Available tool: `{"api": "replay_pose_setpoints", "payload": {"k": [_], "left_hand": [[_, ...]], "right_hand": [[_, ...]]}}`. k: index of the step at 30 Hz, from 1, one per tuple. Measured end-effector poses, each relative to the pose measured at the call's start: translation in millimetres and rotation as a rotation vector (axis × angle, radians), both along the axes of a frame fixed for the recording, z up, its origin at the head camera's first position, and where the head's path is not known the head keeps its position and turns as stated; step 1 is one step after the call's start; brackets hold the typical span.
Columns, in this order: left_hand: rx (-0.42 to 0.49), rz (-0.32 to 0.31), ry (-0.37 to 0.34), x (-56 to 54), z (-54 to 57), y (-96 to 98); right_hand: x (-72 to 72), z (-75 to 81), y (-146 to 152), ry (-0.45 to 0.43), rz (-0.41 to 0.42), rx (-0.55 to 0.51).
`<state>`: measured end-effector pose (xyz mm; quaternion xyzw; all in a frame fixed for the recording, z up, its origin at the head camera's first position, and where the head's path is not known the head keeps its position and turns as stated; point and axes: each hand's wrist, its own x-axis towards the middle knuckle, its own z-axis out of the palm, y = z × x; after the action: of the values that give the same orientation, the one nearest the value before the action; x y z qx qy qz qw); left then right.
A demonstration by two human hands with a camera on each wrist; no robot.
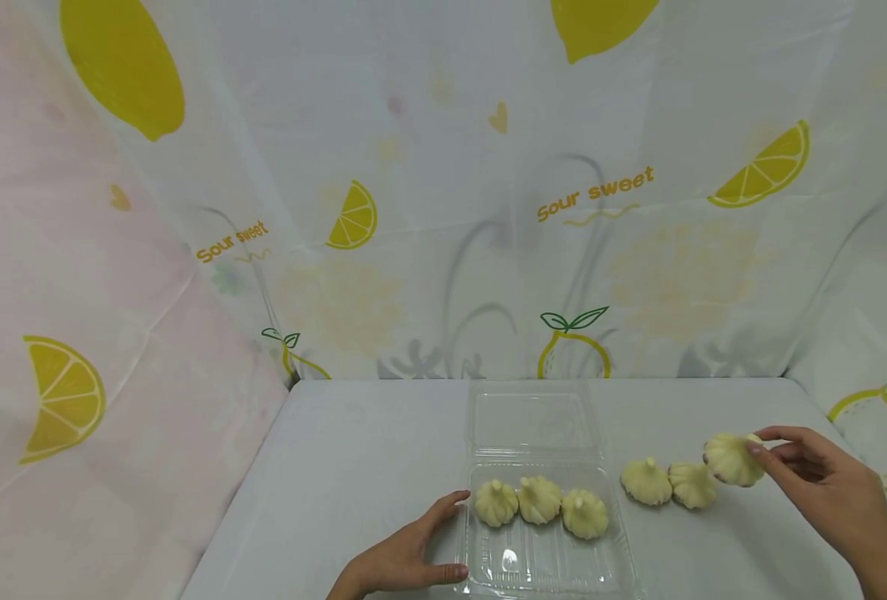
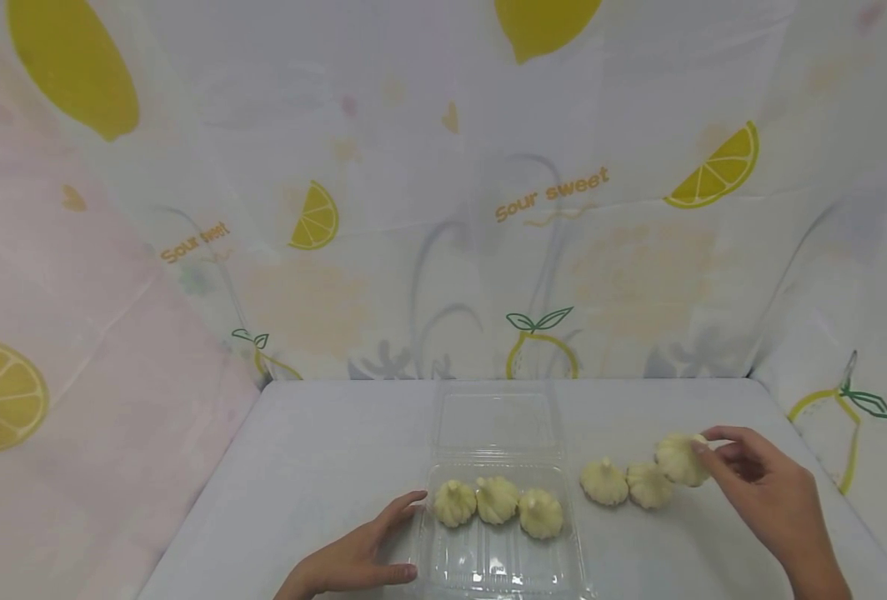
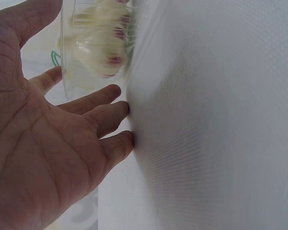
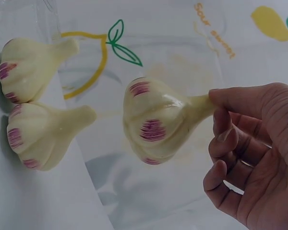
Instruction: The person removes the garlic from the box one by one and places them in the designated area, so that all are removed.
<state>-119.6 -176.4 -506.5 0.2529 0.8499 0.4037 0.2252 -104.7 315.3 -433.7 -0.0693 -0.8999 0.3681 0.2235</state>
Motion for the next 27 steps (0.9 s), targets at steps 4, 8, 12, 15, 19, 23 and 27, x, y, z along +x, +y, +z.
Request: {"api": "replay_pose_setpoints", "payload": {"k": [4, 8, 12, 15, 19, 23, 27], "left_hand": [[0.000, -0.001, 0.001, 0.1, 0.0, -0.2], [0.001, -0.004, 0.001, 0.3, 0.4, -0.4], [0.003, -0.006, -0.002, 0.5, 1.1, -0.3], [0.005, -0.008, 0.001, 0.7, 1.1, -0.3], [0.016, -0.013, 0.001, 0.8, 0.3, -0.9], [0.022, -0.017, 0.000, 0.8, -0.2, -1.5], [0.014, -0.016, -0.001, 0.8, 0.1, -1.2]], "right_hand": [[1.5, -0.3, 0.9, -0.030, -0.007, 0.010], [1.1, -3.3, 1.9, -0.034, -0.011, 0.020], [0.1, -7.3, 4.0, -0.025, -0.005, 0.042], [-0.9, -10.5, 6.2, -0.038, -0.005, 0.056], [-2.0, -15.3, 10.0, -0.067, -0.025, 0.081], [-3.4, -21.2, 13.1, -0.098, -0.045, 0.101], [-5.1, -27.4, 14.8, -0.111, -0.053, 0.105]]}}
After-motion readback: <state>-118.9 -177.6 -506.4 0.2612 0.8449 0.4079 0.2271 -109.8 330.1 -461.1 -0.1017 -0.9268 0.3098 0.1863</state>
